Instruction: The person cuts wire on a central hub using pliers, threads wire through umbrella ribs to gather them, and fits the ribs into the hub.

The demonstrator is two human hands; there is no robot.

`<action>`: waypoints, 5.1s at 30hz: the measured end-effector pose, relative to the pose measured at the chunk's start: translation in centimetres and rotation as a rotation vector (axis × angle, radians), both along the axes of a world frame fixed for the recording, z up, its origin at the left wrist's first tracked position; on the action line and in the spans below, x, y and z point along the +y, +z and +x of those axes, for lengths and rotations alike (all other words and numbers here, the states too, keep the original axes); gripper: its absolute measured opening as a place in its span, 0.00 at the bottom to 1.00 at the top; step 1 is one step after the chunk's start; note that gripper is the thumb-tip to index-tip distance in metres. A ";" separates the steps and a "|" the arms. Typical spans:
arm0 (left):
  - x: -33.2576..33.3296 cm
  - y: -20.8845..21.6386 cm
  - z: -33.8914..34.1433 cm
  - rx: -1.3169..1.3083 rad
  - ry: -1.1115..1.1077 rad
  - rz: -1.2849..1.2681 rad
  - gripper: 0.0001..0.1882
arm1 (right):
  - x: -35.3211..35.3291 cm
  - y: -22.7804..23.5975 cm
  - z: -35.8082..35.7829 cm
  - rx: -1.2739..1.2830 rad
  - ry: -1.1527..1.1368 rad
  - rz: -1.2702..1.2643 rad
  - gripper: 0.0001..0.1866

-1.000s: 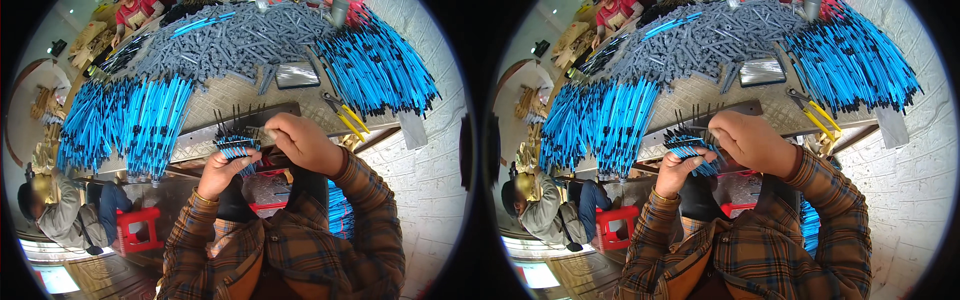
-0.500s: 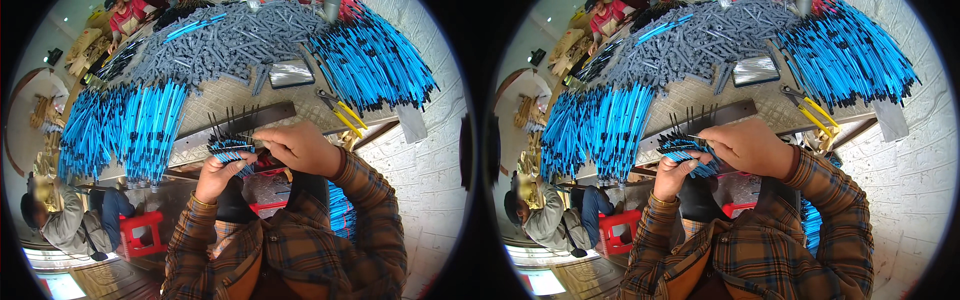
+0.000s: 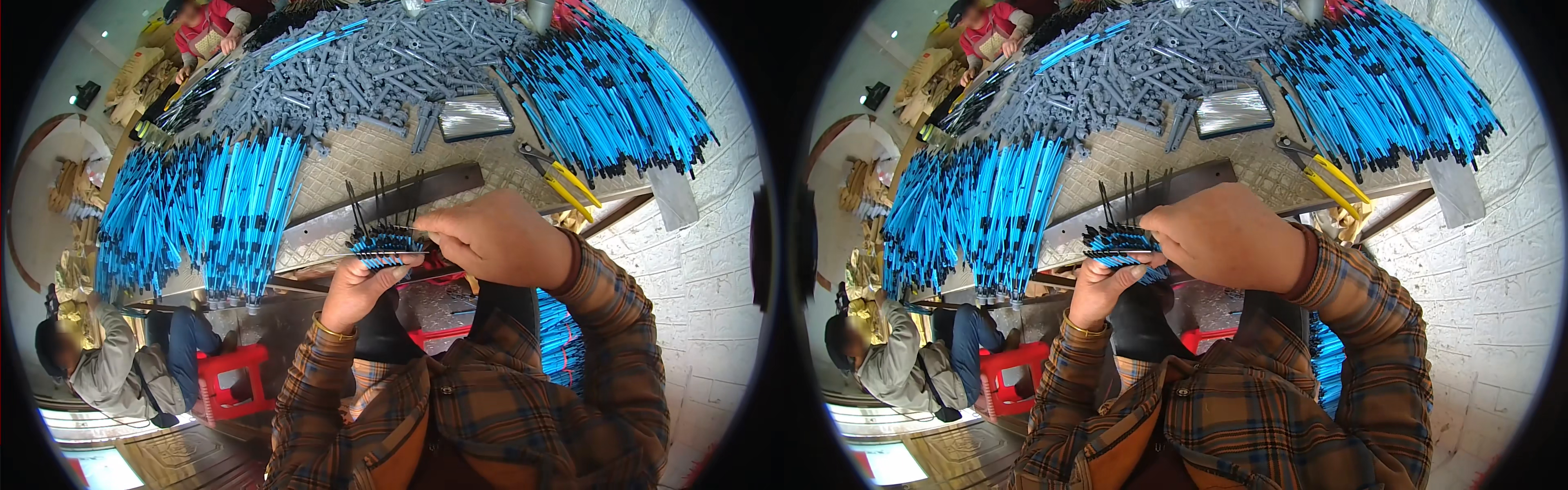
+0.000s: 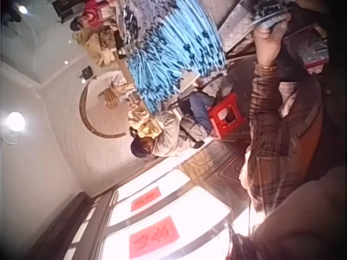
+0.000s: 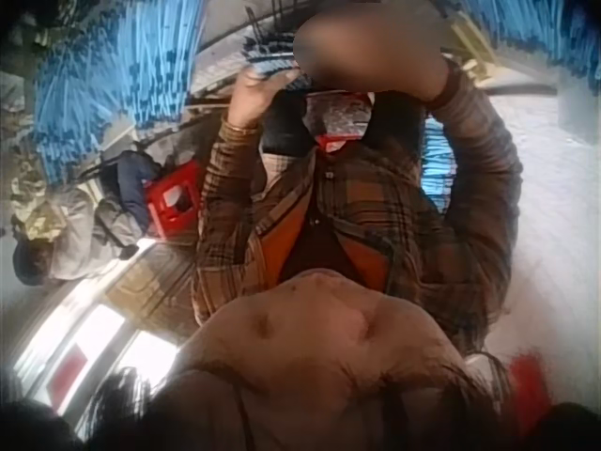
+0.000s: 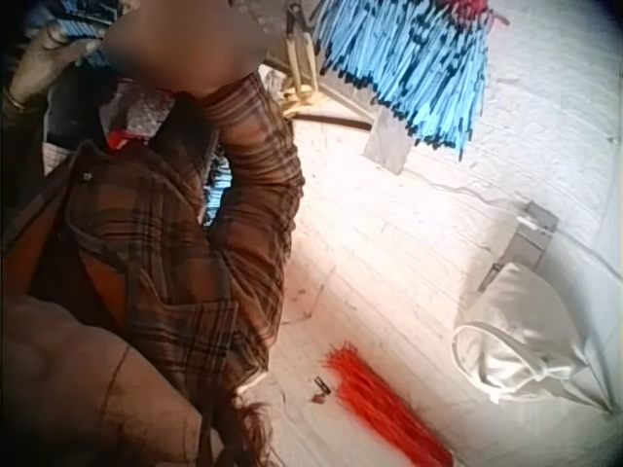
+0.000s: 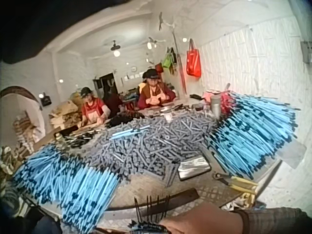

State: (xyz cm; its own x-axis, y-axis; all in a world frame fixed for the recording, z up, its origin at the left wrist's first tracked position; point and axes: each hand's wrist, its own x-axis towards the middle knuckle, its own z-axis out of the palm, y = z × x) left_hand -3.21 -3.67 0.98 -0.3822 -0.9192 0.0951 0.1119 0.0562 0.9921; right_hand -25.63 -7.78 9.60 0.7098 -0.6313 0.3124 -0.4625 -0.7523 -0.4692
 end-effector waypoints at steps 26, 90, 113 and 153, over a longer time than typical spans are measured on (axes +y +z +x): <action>-0.2 0.1 0.4 -0.018 -0.044 0.022 0.10 | -1.0 -4.3 2.1 -0.435 0.151 0.538 0.15; -0.3 -0.9 0.9 -0.139 -0.052 -0.101 0.11 | -1.2 -1.2 4.4 -0.168 0.048 0.025 0.11; -0.2 -0.3 0.8 0.023 -0.089 0.018 0.11 | -2.6 -1.4 4.3 -0.158 0.137 0.124 0.12; 0.0 -0.7 -0.2 -0.082 -0.035 -0.050 0.11 | -1.5 -1.3 2.0 -0.140 0.013 0.149 0.08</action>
